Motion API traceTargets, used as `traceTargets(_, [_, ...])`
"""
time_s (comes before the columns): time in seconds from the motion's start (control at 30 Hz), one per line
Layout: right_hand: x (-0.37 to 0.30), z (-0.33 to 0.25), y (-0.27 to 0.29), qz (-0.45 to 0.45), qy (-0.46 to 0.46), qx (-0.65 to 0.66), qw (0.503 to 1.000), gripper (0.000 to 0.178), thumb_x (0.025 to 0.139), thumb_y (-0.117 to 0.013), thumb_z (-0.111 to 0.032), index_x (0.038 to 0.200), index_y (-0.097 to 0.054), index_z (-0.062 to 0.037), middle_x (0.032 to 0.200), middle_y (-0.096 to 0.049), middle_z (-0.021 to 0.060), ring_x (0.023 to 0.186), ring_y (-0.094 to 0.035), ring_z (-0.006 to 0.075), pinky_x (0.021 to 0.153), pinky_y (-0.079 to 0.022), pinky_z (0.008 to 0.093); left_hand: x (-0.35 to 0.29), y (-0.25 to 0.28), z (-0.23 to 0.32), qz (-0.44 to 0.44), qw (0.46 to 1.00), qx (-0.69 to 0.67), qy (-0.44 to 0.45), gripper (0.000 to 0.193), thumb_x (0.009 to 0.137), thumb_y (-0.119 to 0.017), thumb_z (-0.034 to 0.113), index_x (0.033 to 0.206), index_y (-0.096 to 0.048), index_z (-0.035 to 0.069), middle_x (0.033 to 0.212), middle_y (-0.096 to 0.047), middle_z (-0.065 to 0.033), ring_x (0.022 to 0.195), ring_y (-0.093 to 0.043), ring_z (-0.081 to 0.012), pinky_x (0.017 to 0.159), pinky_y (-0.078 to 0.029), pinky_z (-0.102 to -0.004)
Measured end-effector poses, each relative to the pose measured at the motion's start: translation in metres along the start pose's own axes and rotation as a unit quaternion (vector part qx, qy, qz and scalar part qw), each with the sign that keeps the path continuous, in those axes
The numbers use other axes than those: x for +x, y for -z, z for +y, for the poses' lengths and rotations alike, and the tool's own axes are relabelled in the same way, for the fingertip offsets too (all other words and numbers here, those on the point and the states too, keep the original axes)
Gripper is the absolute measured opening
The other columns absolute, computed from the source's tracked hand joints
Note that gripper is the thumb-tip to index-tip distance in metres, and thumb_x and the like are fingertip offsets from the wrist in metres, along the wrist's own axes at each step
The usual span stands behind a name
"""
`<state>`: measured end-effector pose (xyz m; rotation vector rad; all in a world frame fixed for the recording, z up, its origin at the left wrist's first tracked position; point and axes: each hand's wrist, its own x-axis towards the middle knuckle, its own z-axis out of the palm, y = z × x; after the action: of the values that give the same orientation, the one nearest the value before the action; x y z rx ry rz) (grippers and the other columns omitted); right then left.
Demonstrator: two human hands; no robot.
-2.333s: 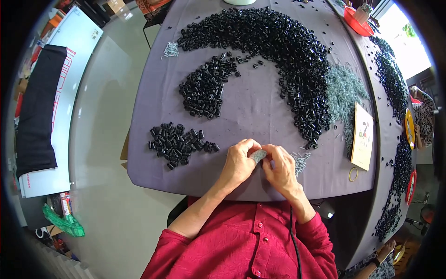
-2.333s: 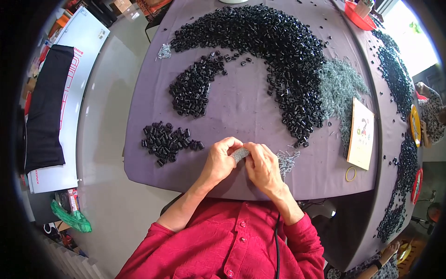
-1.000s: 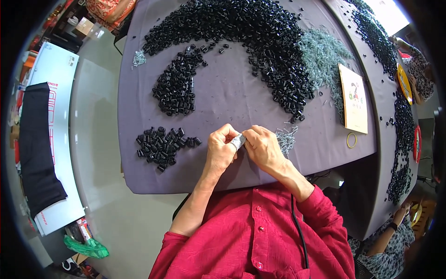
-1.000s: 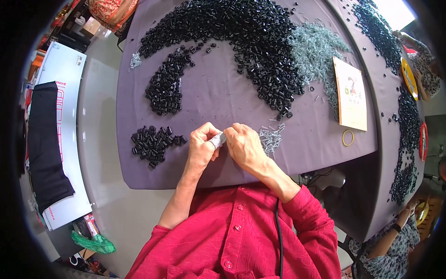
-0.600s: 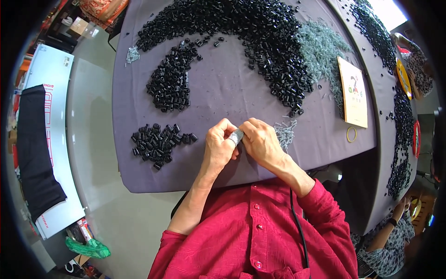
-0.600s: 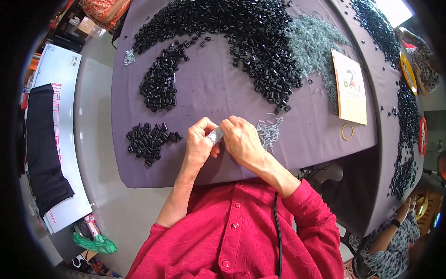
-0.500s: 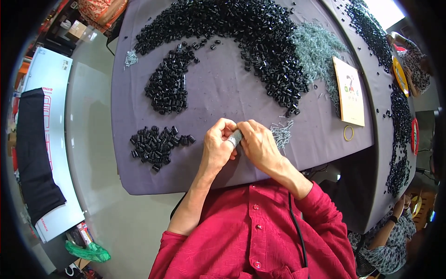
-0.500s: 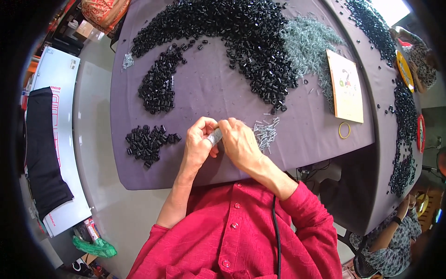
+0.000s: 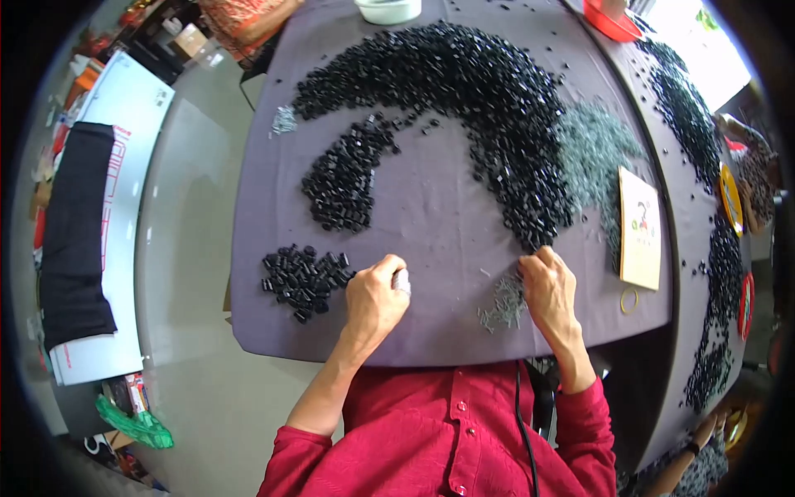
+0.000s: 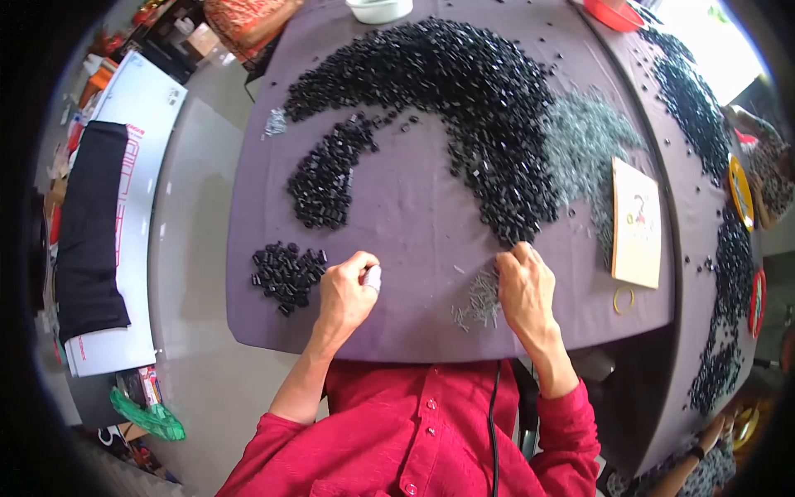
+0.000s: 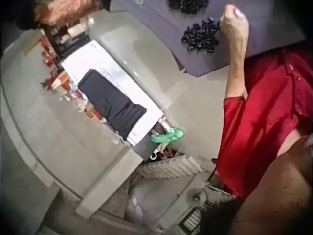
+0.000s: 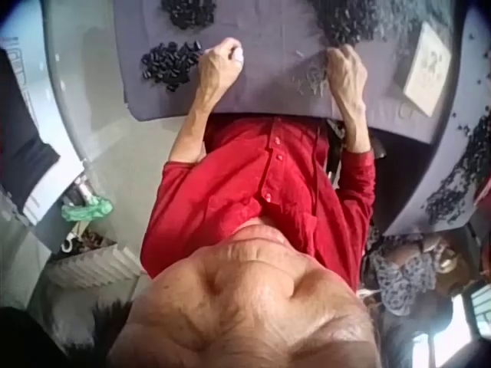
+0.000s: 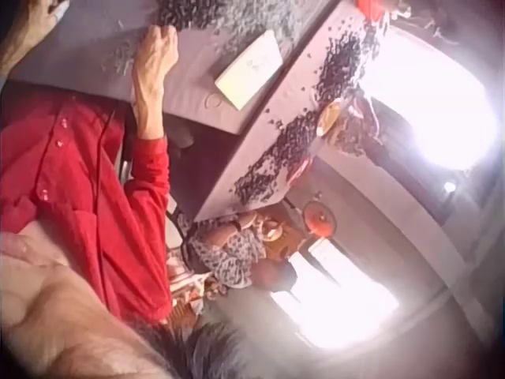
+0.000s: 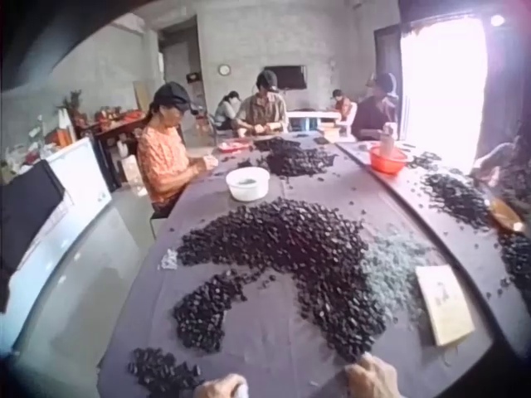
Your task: Assembling small plastic components by inserting small pins into larger black plastic parts.
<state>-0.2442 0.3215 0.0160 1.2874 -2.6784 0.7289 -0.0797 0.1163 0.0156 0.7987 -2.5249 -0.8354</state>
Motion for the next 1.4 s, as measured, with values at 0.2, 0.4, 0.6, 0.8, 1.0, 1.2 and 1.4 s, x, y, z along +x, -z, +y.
traceTargets(0.2, [0.006,-0.006,0.003,-0.003,0.01,0.013,1.0,0.009,0.077,-0.062,-0.001,0.083,-0.055,-0.0028,0.076,-0.05,0.0121,0.073,-0.055,0.0319,0.064,-0.045,0.041,0.011,0.038,-0.008,-0.033,0.998,-0.003,0.057,0.007,0.077,-0.066,0.005,0.084,-0.066,0.006,0.058,-0.059,-0.0087,0.05,-0.058,-0.0193,0.049,-0.044,-0.0316])
traceTargets(0.4, [0.015,-0.034,-0.007,-0.003,-0.016,0.189,0.982,0.007,0.081,-0.057,0.003,0.086,-0.052,-0.0002,0.077,-0.056,0.0168,0.071,-0.058,0.0349,0.064,-0.046,0.0393,0.103,0.021,-0.011,0.025,0.999,-0.007,-0.045,0.008,0.08,-0.063,0.012,0.081,-0.067,0.004,0.066,-0.064,-0.0095,0.057,-0.062,-0.0212,0.055,-0.047,-0.0308])
traceTargets(0.6, [0.017,-0.052,-0.012,-0.031,0.036,0.222,0.974,0.008,0.079,-0.059,0.002,0.085,-0.053,0.0003,0.077,-0.055,0.0164,0.069,-0.056,0.0346,0.063,-0.045,0.0397,0.207,-0.017,-0.032,0.089,0.98,0.098,-0.147,0.01,0.078,-0.063,0.014,0.083,-0.069,0.008,0.081,-0.065,-0.0103,0.079,-0.061,-0.0289,0.074,-0.049,-0.0389])
traceTargets(0.8, [0.011,-0.043,-0.007,-0.042,0.029,0.21,0.976,0.009,0.079,-0.06,0.001,0.086,-0.055,-0.0003,0.076,-0.055,0.0144,0.07,-0.056,0.0329,0.064,-0.046,0.0392,0.24,-0.043,-0.037,0.041,0.975,0.192,-0.108,0.015,0.077,-0.069,0.018,0.09,-0.073,0.014,0.092,-0.065,-0.0078,0.092,-0.057,-0.0299,0.078,-0.048,-0.0429])
traceTargets(1.0, [0.011,-0.042,-0.014,-0.042,0.03,0.216,0.975,0.011,0.077,-0.061,0.001,0.087,-0.056,-0.0006,0.077,-0.056,0.0139,0.071,-0.057,0.0324,0.064,-0.047,0.0388,0.229,-0.038,-0.028,0.024,0.961,0.229,-0.154,0.012,0.074,-0.071,0.019,0.086,-0.073,0.017,0.089,-0.062,-0.0054,0.094,-0.055,-0.0274,0.081,-0.043,-0.0466])
traceTargets(1.2, [0.016,-0.045,-0.016,-0.042,0.034,0.216,0.975,0.012,0.077,-0.062,0.001,0.087,-0.056,-0.0006,0.078,-0.056,0.014,0.071,-0.056,0.0329,0.064,-0.047,0.0389,0.223,-0.027,-0.023,-0.05,0.975,0.185,-0.11,0.016,0.069,-0.071,0.016,0.085,-0.073,0.016,0.085,-0.063,-0.0038,0.094,-0.055,-0.0256,0.083,-0.043,-0.0456])
traceTargets(1.4, [0.016,-0.042,-0.013,-0.046,0.027,0.208,0.977,0.01,0.077,-0.062,0.001,0.086,-0.057,-0.0009,0.078,-0.056,0.014,0.071,-0.057,0.0328,0.064,-0.047,0.0388,0.244,-0.004,-0.054,0.008,0.995,0.03,-0.099,0.02,0.072,-0.067,0.009,0.091,-0.072,0.009,0.085,-0.069,-0.0083,0.077,-0.066,-0.0197,0.072,-0.052,-0.0309])
